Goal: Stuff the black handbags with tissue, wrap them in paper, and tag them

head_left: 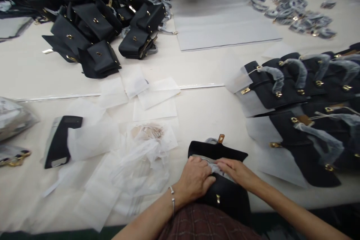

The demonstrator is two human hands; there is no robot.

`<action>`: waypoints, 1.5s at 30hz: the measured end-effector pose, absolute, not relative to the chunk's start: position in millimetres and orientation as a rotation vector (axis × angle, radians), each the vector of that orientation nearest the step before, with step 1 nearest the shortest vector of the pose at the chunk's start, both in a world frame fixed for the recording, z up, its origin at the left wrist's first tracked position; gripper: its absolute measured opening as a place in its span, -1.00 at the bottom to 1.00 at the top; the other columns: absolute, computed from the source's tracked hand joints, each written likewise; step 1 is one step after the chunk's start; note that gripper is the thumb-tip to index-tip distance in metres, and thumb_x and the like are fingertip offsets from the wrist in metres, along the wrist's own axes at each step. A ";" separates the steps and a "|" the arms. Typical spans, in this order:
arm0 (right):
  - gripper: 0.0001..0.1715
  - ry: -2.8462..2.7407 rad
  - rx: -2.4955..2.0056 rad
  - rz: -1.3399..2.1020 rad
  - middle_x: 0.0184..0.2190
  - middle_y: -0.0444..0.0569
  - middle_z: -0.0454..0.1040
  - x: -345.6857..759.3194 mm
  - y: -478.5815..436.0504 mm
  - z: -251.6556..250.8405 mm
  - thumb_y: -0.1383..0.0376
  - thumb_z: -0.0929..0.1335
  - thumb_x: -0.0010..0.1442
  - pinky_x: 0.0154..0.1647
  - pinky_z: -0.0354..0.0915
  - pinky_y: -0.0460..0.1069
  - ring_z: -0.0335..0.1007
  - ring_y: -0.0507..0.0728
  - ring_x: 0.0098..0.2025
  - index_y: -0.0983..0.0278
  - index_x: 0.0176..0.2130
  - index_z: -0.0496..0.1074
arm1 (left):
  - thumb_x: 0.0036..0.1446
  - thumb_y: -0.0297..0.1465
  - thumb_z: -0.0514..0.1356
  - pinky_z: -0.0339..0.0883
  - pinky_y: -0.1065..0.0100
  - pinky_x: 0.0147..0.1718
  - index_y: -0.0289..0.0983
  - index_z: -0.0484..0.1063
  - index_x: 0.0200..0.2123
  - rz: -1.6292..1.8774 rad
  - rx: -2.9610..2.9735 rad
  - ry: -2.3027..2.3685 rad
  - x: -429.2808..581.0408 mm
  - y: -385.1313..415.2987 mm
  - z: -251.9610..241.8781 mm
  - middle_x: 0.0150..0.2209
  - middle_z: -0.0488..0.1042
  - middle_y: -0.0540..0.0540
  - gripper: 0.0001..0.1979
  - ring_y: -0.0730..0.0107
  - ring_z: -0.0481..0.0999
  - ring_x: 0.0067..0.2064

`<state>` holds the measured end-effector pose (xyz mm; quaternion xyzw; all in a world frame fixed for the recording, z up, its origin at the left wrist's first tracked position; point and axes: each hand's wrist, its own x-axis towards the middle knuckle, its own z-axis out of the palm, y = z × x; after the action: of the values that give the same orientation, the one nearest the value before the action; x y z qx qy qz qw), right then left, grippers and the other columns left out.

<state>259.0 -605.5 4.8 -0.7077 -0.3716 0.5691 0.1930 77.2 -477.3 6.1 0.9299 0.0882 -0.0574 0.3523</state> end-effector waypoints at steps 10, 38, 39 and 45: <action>-0.49 -1.420 -2.362 0.650 -0.41 0.01 0.48 209.4 -623.0 -6.0 0.17 0.08 0.44 -0.15 0.25 0.04 0.40 0.15 -0.29 0.25 -0.37 0.42 | 0.31 -0.29 0.07 0.21 0.22 -0.19 -0.25 0.44 -0.38 -0.167 2.458 0.405 91.4 -483.9 -13.2 -0.32 0.50 -0.08 -0.74 0.23 0.42 -0.21; -0.52 -1.397 -2.518 0.728 -0.46 -0.04 0.57 253.9 -554.9 -52.8 0.00 0.10 0.33 -0.48 0.22 0.01 0.51 0.24 -0.44 0.16 -0.27 0.45 | 0.33 -0.30 0.03 0.28 0.08 -0.12 -0.32 0.41 -0.25 -0.145 2.575 0.738 130.5 -445.9 -25.5 -0.28 0.55 -0.18 -0.75 0.12 0.52 -0.19; -0.52 -1.413 -2.516 0.749 -0.44 -0.03 0.57 253.8 -553.3 -52.0 -0.01 0.10 0.33 -0.46 0.25 0.03 0.51 0.25 -0.43 0.16 -0.25 0.44 | 0.32 -0.29 0.03 0.28 0.08 -0.12 -0.32 0.40 -0.24 -0.144 2.568 0.749 130.4 -446.4 -31.4 -0.28 0.55 -0.17 -0.76 0.13 0.52 -0.19; -0.35 -1.529 -2.248 0.280 0.13 0.20 0.39 240.3 -566.2 -11.9 -0.03 0.09 0.31 0.15 0.21 0.29 0.32 0.40 0.15 0.27 0.19 0.27 | 0.29 -0.23 0.05 0.31 0.09 -0.17 -0.31 0.36 -0.13 -0.023 2.498 0.785 127.9 -448.6 -40.4 -0.21 0.54 -0.17 -0.73 0.14 0.50 -0.18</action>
<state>240.3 -566.2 -11.9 -0.8054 -0.5478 0.1004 0.2031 127.9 -448.6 -40.4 0.9216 0.2895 -0.0085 0.2584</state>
